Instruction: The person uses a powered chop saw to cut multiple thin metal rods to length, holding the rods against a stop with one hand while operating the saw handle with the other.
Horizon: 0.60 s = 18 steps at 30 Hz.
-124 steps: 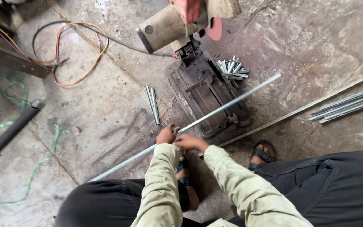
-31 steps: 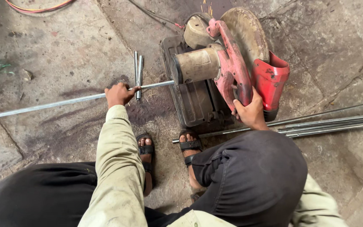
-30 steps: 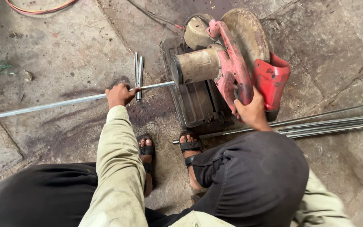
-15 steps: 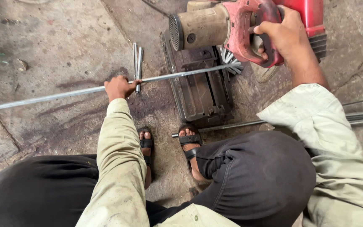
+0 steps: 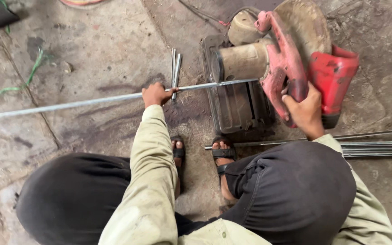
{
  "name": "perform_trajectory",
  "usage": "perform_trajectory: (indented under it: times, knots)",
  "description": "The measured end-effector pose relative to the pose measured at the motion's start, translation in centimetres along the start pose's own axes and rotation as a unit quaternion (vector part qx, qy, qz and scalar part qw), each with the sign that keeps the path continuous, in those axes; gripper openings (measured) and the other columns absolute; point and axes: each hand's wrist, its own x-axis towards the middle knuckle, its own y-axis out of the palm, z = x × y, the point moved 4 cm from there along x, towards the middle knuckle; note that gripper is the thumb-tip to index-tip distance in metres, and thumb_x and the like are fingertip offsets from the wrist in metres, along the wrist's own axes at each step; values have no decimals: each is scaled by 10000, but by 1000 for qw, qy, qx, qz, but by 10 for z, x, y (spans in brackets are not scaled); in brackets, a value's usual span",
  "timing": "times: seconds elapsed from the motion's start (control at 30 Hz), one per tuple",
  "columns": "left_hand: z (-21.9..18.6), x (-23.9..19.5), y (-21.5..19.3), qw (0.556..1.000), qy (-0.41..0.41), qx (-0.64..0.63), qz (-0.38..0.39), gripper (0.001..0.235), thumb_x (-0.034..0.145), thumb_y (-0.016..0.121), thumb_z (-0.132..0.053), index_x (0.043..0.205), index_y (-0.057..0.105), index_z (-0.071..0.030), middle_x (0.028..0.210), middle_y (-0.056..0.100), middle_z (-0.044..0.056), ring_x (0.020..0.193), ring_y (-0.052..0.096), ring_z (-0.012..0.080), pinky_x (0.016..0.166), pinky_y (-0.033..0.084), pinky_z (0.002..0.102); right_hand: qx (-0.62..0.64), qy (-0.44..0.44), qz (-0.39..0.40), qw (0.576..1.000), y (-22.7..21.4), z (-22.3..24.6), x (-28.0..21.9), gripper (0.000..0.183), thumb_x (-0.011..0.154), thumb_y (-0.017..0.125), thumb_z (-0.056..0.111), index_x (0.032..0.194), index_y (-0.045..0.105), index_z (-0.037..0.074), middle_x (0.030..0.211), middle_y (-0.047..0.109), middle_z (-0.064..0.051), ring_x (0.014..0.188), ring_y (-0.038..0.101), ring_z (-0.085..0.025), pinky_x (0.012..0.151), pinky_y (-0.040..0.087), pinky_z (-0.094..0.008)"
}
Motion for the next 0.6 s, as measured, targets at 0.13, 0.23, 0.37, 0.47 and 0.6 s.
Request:
perform_trajectory:
  times: [0.13,0.23,0.37,0.47,0.6]
  knots:
    - [-6,-6,-6,1000,1,10,17,802,789,612,-870,898,801,-98,912,754,186,911,706,366,890,421,489,-63,4,-46,997,8,-26,-12,219,878,773,84,1057,678,2,888,702,-109,815,678,-200,776,540,-361]
    - [-4,-5,-9,1000,5,12,23,784,803,598,-861,904,805,-111,900,761,179,909,712,365,903,417,498,-22,-2,-41,999,13,-30,-20,160,881,743,77,1017,685,18,894,718,-97,836,704,-181,801,553,-345]
    - [1,3,2,999,19,23,22,781,829,585,-866,921,804,-122,894,767,175,904,721,359,920,414,514,-12,22,-40,999,12,-34,-21,184,859,749,82,1020,683,20,888,719,-90,827,703,-189,794,553,-347]
    - [11,11,10,999,31,29,0,732,832,591,-837,916,810,-143,919,765,158,911,713,360,942,395,556,-1,-9,-37,999,18,-31,-17,190,870,752,80,1036,684,16,912,727,-84,854,711,-189,827,555,-353]
    - [13,15,27,998,48,34,-17,664,882,617,-783,1000,780,-150,959,773,147,940,710,338,1016,362,575,14,-16,-38,999,11,-32,-20,248,872,754,76,1093,669,3,923,735,-71,846,701,-173,818,551,-342]
